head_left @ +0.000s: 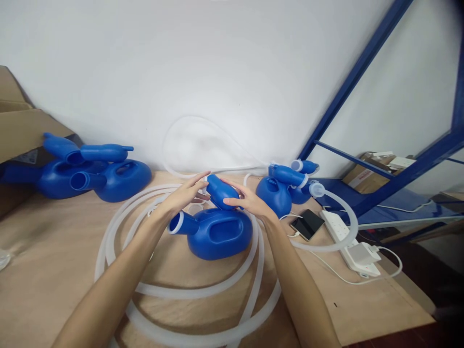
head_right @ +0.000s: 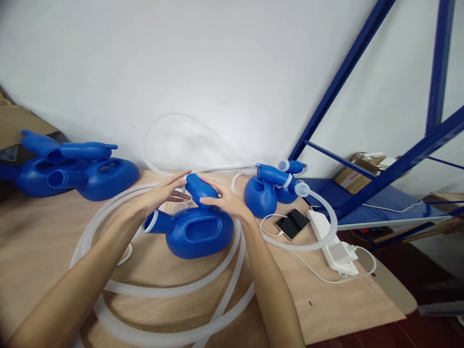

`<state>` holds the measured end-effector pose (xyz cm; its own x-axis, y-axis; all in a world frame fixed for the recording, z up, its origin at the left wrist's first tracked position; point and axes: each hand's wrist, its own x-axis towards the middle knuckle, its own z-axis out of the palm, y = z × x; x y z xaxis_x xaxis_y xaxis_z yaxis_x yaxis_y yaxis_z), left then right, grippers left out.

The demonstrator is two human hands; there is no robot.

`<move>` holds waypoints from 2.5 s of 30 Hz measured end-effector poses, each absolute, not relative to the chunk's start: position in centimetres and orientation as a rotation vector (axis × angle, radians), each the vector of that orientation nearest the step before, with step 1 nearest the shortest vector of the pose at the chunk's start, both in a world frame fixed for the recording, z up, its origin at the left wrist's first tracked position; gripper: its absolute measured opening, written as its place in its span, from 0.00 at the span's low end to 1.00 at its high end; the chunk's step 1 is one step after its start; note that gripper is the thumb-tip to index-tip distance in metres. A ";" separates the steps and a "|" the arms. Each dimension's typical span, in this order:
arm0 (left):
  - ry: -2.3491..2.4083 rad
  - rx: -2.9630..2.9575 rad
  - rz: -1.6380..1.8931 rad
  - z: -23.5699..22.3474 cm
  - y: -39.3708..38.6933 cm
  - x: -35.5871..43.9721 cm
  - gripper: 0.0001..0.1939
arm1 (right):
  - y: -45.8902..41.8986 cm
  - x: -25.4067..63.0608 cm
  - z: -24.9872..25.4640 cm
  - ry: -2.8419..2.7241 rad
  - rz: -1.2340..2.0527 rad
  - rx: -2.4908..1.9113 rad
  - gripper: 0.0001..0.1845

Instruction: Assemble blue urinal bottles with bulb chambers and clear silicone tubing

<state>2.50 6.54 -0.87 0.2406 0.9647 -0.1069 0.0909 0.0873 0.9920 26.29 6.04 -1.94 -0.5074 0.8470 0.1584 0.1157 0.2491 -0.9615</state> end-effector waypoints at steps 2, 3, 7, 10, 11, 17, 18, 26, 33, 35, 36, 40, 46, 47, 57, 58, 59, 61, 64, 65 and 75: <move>1.128 1.296 0.933 -0.9 6.6 2.5 0.37 | 6.1 26.3 -2.2 -1.870 1.232 -0.874 0.44; 1.124 1.304 0.952 -0.9 6.7 2.4 0.38 | 6.0 26.3 -2.1 -1.906 1.189 -0.868 0.45; 1.066 1.431 1.019 -0.8 6.5 2.3 0.35 | 5.2 26.8 -1.3 -2.088 0.896 -0.904 0.43; 1.005 1.570 1.070 -0.3 6.2 1.9 0.33 | 4.4 27.0 -0.3 -2.198 0.696 -0.922 0.40; 0.981 1.604 1.075 0.0 6.1 1.6 0.33 | 4.2 27.0 0.0 -2.193 0.655 -0.915 0.40; 0.851 1.756 1.059 1.3 5.0 0.6 0.35 | 3.2 27.8 1.1 -2.053 0.562 -0.892 0.40; 0.836 1.776 1.055 1.5 4.7 0.6 0.35 | 3.1 28.0 1.2 -2.037 0.570 -0.907 0.41; 0.812 1.957 1.015 3.1 2.4 1.4 0.30 | 2.6 28.6 2.0 -1.891 0.786 -0.895 0.36; 0.699 2.226 1.315 2.7 0.6 3.0 0.24 | 2.5 25.7 1.9 -1.700 1.202 -0.713 0.28; 0.689 2.329 1.387 2.5 0.2 3.5 0.26 | 2.2 25.4 1.6 -1.597 1.347 -0.757 0.27; 0.677 2.377 1.398 2.5 0.0 3.7 0.29 | 2.1 25.4 1.5 -1.559 1.426 -0.783 0.27; 0.614 2.464 1.368 2.8 -0.7 3.9 0.38 | 2.3 25.6 1.0 -1.484 1.681 -0.795 0.35; 0.665 2.175 1.179 3.6 0.0 2.6 0.44 | 2.6 25.0 0.8 -1.546 1.687 -0.814 0.40; 0.690 2.100 1.156 3.7 0.3 2.0 0.43 | 2.6 24.8 0.8 -1.569 1.633 -0.826 0.38; 1.732 1.911 0.261 0.1 7.5 -8.7 0.31 | 3.8 22.6 -1.1 -1.666 0.855 -1.073 0.36; 1.809 1.880 0.170 -1.0 8.4 -9.5 0.29 | 4.0 22.3 -1.7 -1.689 0.835 -1.077 0.36; 1.859 1.861 0.111 -2.0 9.1 -10.0 0.28 | 4.2 22.0 -2.2 -1.706 0.819 -1.075 0.35; 1.897 1.833 0.050 -3.8 10.2 -10.5 0.25 | 4.5 21.5 -3.2 -1.719 0.803 -1.070 0.35; 1.863 1.816 -0.014 -5.2 10.9 -10.2 0.21 | 4.9 21.0 -4.3 -1.734 0.806 -1.096 0.34; 1.842 1.814 -0.028 -5.4 10.9 -10.0 0.20 | 5.0 21.1 -4.5 -1.735 0.819 -1.113 0.34; 1.720 1.927 0.086 -2.6 9.8 -10.0 0.13 | 5.4 21.7 -4.4 -1.540 1.143 -1.167 0.34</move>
<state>-10.05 9.83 -2.61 0.1790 0.9351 -0.3059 0.8997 -0.0298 0.4355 21.73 5.39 -4.37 -0.1857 0.9768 0.1062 0.1813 0.1403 -0.9734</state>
